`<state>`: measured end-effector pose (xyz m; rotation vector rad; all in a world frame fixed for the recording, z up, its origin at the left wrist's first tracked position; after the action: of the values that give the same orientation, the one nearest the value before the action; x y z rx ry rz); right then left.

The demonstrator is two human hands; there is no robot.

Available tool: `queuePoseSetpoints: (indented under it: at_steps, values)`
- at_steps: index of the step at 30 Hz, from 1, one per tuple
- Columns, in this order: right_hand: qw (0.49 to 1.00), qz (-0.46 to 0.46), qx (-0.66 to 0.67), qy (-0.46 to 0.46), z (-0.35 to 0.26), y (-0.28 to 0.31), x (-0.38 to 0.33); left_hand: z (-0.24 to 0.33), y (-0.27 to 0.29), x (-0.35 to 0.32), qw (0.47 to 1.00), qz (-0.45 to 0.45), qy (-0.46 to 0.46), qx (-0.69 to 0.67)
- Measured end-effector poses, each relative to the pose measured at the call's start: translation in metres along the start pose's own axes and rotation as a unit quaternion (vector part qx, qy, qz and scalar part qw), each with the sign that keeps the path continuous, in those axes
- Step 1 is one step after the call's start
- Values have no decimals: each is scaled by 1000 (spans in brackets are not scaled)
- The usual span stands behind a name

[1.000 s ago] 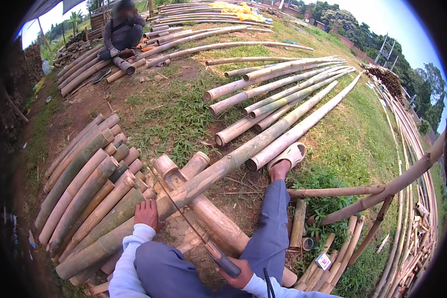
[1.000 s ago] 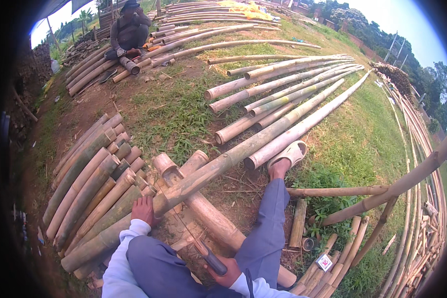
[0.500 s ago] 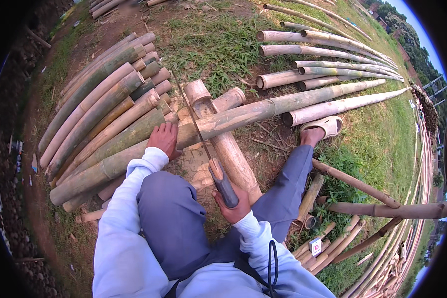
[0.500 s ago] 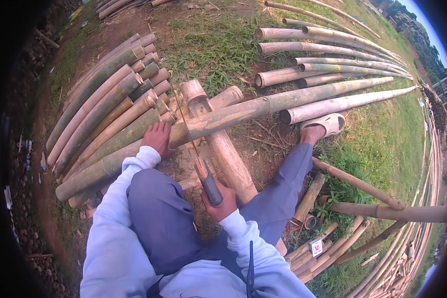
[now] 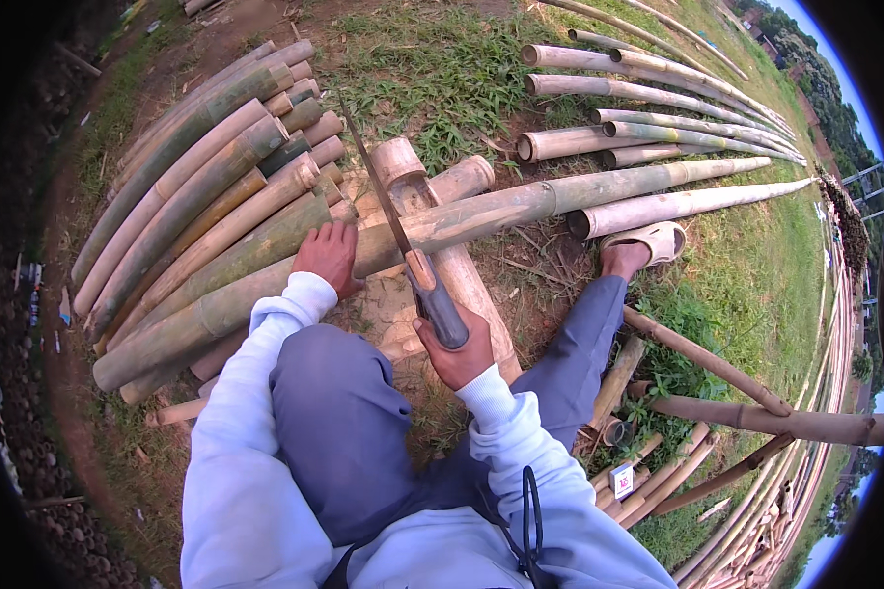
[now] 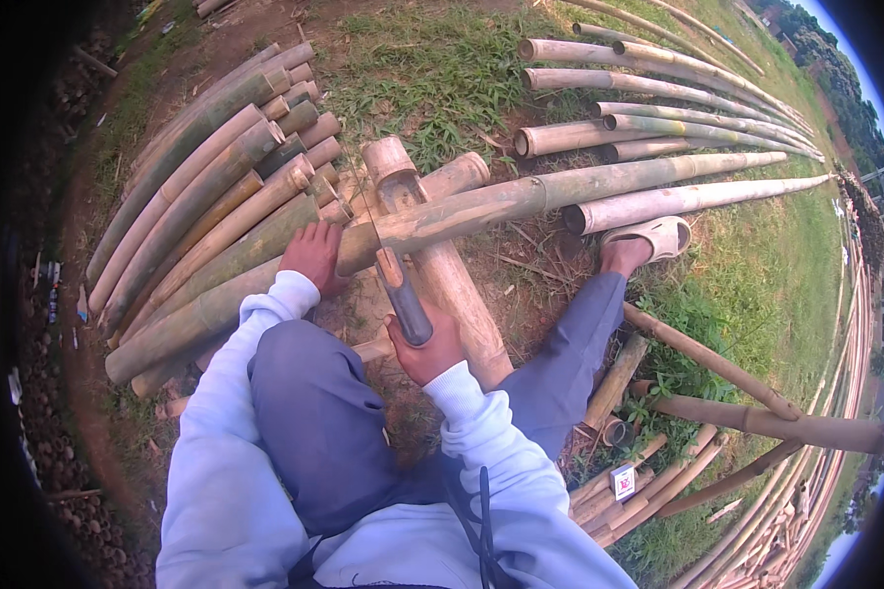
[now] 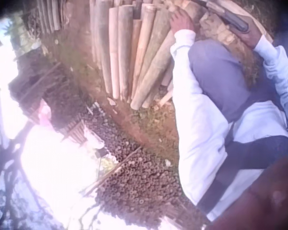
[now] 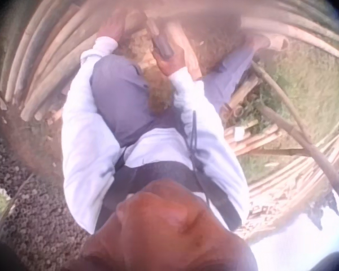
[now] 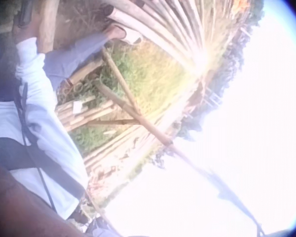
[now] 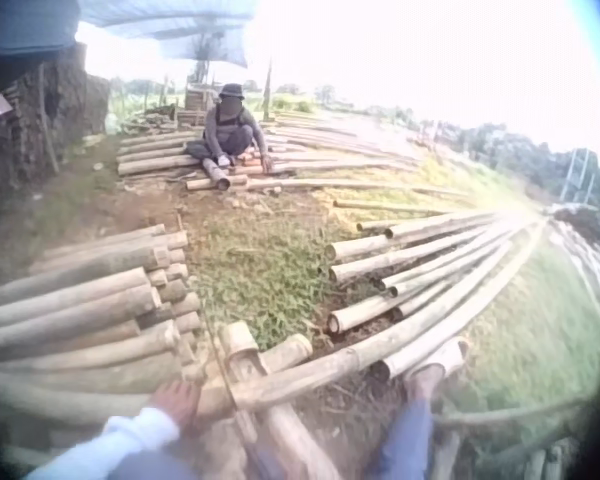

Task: The person sits on the ground and uses a hand saw to cut bamboo poles into shorter sections. The person repeatedly positions each pole on a wooden support, saws through it, and sets the cut pieces aside.

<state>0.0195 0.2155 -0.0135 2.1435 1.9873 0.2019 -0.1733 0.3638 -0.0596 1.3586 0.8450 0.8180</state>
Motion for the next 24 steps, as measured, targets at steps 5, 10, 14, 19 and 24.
queuePoseSetpoints:
  at_steps: [5, 10, 14, 19, 24]
  values:
    - [992, -2, -103, -75, -4, 52, -153, 0, -4, -16, 1000, -2, 3, 9]
    - [987, -10, -155, -43, -35, 65, -170, -3, -6, -12, 1000, 22, 8, 12]
    - [999, 25, -17, 18, 11, 6, -17, 10, 2, 5, 1000, 26, -9, 13]
    - [1000, 13, -16, -14, 9, 5, -30, -2, -1, -1, 1000, 5, 0, -10]
    - [977, -42, -197, -69, -25, 75, -200, -5, 0, -11, 1000, 13, -6, 7]
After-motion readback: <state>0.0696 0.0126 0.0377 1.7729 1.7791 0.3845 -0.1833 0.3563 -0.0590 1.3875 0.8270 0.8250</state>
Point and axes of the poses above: each hand's wrist, its own x-axis towards the middle knuckle, its own y-axis out of the back of the hand, z = x × y, the point moved 6 cm from there along x, towards the middle knuckle, and after that the axes turned 4 degrees about -x, right-handed, at the moved point
